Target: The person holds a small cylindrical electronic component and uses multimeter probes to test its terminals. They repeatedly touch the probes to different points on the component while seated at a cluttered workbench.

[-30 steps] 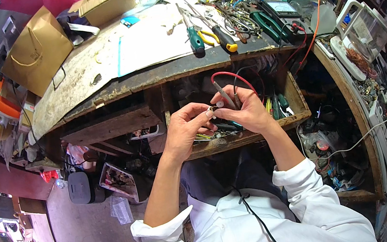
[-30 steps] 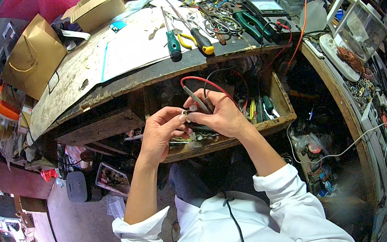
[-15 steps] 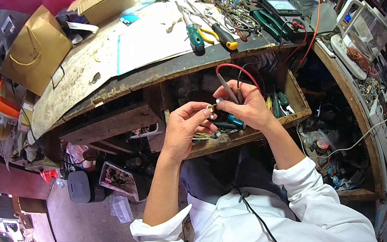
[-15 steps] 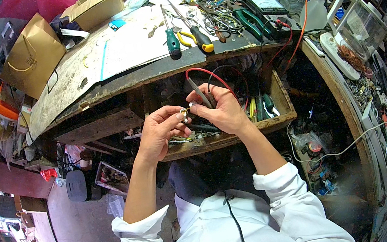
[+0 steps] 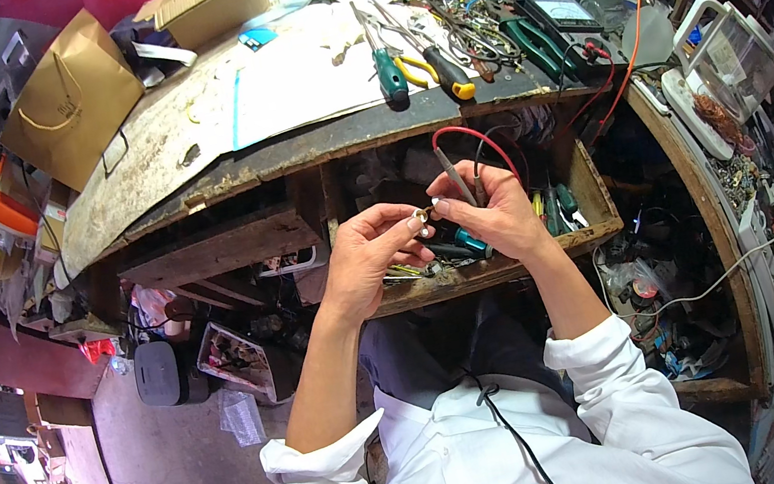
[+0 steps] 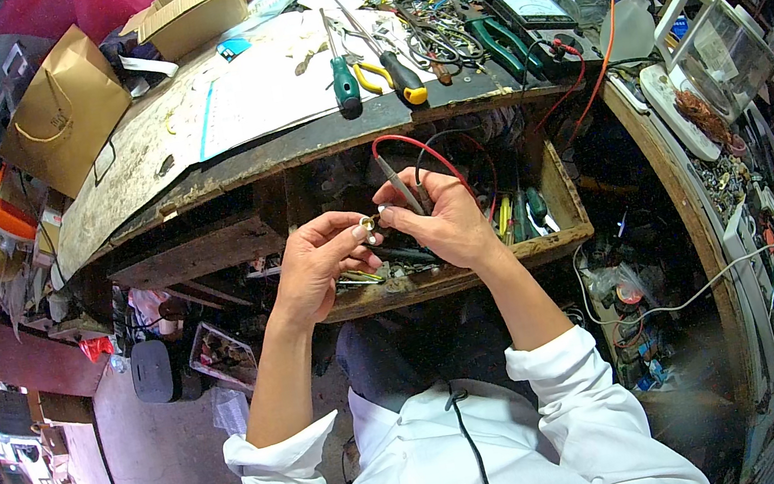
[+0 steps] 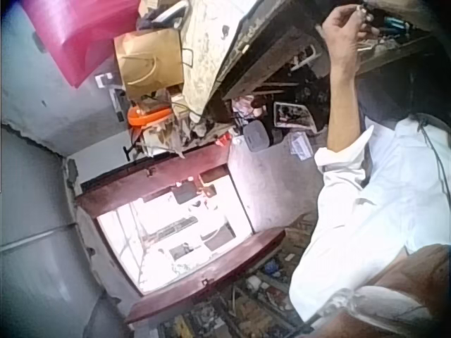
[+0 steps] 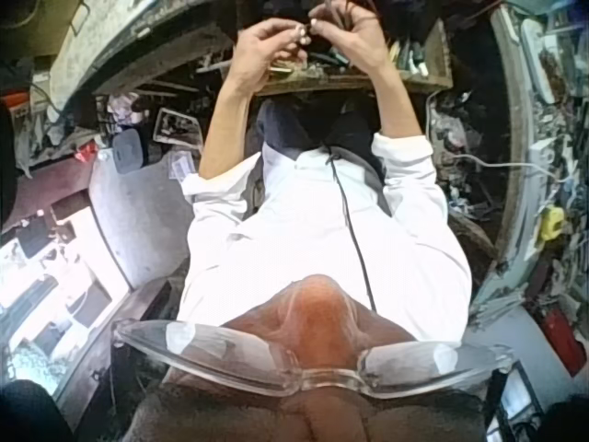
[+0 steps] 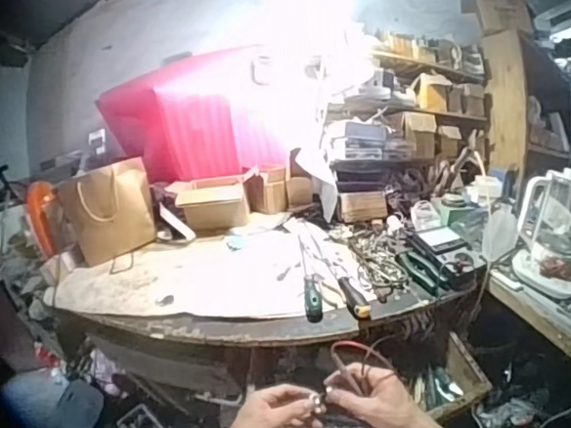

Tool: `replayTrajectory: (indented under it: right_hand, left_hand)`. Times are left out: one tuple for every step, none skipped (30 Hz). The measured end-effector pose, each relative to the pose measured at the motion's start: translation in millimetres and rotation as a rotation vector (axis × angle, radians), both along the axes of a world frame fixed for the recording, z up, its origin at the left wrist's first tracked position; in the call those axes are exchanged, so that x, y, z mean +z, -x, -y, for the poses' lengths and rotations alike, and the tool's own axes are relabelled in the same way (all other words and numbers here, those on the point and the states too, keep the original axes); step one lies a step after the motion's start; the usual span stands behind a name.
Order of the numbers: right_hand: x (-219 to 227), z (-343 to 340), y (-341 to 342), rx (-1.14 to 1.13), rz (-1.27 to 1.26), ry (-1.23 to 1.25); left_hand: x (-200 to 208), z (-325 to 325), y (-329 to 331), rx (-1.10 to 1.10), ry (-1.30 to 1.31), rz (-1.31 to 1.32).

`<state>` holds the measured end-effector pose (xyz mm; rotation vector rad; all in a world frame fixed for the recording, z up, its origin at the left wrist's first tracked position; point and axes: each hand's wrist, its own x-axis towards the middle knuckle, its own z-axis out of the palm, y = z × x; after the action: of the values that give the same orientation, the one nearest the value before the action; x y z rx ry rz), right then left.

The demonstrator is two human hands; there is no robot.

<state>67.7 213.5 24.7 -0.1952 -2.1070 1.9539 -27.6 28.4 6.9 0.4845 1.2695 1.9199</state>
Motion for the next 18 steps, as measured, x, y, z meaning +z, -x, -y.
replayTrajectory:
  right_hand:
    - [-1, 0, 0, -0.002, 0.002, -0.001]
    - [-2, 0, 0, 0.004, -0.004, -0.011]
    - [-3, -1, 1, 0.01, -0.01, -0.021]
    - [-5, -1, 1, 0.014, -0.015, -0.032]
    - [-7, -1, 2, 0.023, -0.043, 0.003]
    - [-10, 0, 4, 0.032, -0.07, 0.039]
    - [-12, 0, 5, 0.044, -0.098, 0.075]
    - [-10, 0, 4, 0.053, -0.091, 0.073]
    - [-8, 0, 4, 0.062, -0.084, 0.071]
    - [-6, 0, 3, 0.07, -0.076, 0.067]
    - [-7, 0, 3, 0.076, -0.08, 0.065]
    - [-8, 0, 3, 0.082, -0.083, 0.063]
    - [-9, 0, 3, 0.088, -0.087, 0.06]
    - [-11, -1, 3, 0.086, -0.085, 0.047]
    - [-13, -2, 4, 0.084, -0.084, 0.034]
    - [-15, -3, 4, 0.081, -0.082, 0.02]
    - [-14, -2, 4, 0.074, -0.079, 0.015]
    - [-12, -1, 3, 0.066, -0.076, 0.01]
  left_hand:
    - [0, 0, 0, 0.0, 0.003, 0.002]
    - [0, 0, 0, 0.0, 0.001, 0.001]
    - [0, 0, 0, 0.0, -0.001, -0.001]
    - [0, 0, 0, -0.002, -0.004, -0.002]
    - [0, 0, 0, -0.003, -0.009, 0.001]
    - [0, 0, 0, -0.004, -0.015, 0.005]
    - [-1, 0, 0, -0.003, -0.018, 0.009]
    - [0, 0, 0, -0.003, -0.015, 0.008]
    - [1, 0, 0, -0.003, -0.011, 0.007]
    - [2, 0, -1, -0.005, -0.009, 0.007]
    - [3, 1, -1, -0.01, -0.002, 0.007]
    - [4, 1, -1, -0.014, 0.004, 0.007]
    - [5, 1, -1, -0.018, 0.012, 0.007]
    - [4, 1, -1, -0.018, 0.01, 0.006]
    - [3, 1, -1, -0.017, 0.008, 0.006]
    - [3, 1, -1, -0.017, 0.006, 0.005]
    - [3, 1, -1, -0.016, 0.007, 0.008]
    - [4, 1, -1, -0.015, 0.008, 0.01]
